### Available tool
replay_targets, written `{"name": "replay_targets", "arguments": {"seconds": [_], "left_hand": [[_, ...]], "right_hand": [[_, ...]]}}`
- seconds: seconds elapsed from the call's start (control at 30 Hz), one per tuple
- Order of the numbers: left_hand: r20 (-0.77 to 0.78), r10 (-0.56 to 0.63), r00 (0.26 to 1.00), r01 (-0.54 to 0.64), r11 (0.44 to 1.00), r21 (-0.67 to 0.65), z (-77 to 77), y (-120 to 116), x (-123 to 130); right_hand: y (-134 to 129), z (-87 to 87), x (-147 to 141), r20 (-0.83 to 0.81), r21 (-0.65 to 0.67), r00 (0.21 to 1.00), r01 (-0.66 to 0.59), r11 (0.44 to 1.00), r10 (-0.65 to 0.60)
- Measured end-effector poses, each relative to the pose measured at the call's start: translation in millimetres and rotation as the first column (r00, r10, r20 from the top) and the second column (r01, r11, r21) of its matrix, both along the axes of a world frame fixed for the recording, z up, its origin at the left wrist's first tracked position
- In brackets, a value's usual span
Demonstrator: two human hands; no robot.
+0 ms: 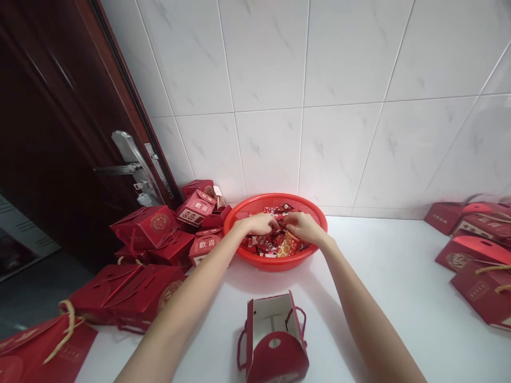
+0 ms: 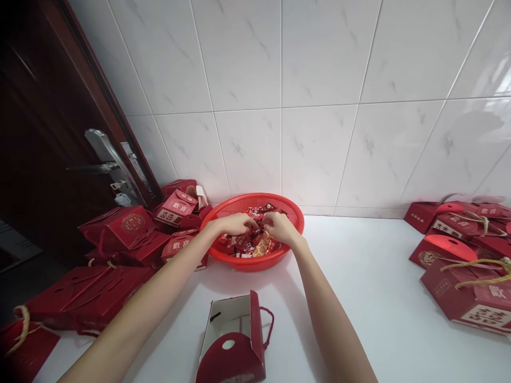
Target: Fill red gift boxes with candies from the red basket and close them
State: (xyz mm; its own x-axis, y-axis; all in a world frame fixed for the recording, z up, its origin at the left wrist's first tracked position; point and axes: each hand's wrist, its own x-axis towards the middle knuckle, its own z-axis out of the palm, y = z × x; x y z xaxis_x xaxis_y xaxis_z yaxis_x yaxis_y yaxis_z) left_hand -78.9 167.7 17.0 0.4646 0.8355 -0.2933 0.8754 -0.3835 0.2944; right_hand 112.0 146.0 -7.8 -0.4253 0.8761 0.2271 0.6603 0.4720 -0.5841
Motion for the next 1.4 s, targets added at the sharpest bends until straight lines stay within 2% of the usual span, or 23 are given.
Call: {"name": "replay_targets", "arguments": {"seconds": [0.1, 0.33, 0.53, 0.67, 0.9, 1.07, 1.27, 1.4], "left_hand": [[-0.003, 0.024, 1.000, -0.023, 0.997, 0.071, -1.0, 14.8, -1.2], [-0.060, -0.042, 0.997, 0.044, 0.999, 0.032, -20.2, 33.0, 3.1], [-0.083, -0.048, 0.995, 0.052, 0.998, 0.046, -27.0, 28.2, 4.5], [-0.086, -0.062, 0.994, 0.069, 0.995, 0.079, -30.1, 29.2, 5.3], [-0.031, -0.095, 0.995, 0.097, 0.991, 0.096, -34.3, 32.3, 3.6], [0.059, -0.077, 0.995, 0.071, 0.992, 0.101, -29.4, 28.9, 4.6], [0.088, 0.000, 0.996, -0.013, 0.990, 0.144, -28.5, 29.5, 4.8], [0.120, 0.081, 0.989, -0.112, 0.955, 0.276, -24.1, 29.1, 0.5]], "right_hand": [[2.8, -4.8, -0.2, 0.052, -0.017, 0.999, -0.010, 1.000, 0.011], [5.2, -9.0, -5.3, 0.238, -0.158, 0.962, -0.096, 0.983, 0.133], [8.4, -15.3, -9.1, 0.361, -0.190, 0.932, 0.036, 0.981, 0.036], [9.0, -16.0, -9.3, 0.387, -0.177, 0.922, 0.057, 0.983, 0.016], [5.1, -8.7, -8.8, 0.370, -0.180, 0.929, 0.077, 0.981, -0.005], [3.5, -6.9, -5.6, 0.281, -0.168, 0.953, 0.165, 0.972, -0.114], [5.4, -8.1, -1.5, 0.144, -0.190, 0.974, 0.200, 0.961, -0.174], [6.7, -10.2, -1.1, 0.078, -0.200, 0.980, 0.195, 0.960, -0.183]]}}
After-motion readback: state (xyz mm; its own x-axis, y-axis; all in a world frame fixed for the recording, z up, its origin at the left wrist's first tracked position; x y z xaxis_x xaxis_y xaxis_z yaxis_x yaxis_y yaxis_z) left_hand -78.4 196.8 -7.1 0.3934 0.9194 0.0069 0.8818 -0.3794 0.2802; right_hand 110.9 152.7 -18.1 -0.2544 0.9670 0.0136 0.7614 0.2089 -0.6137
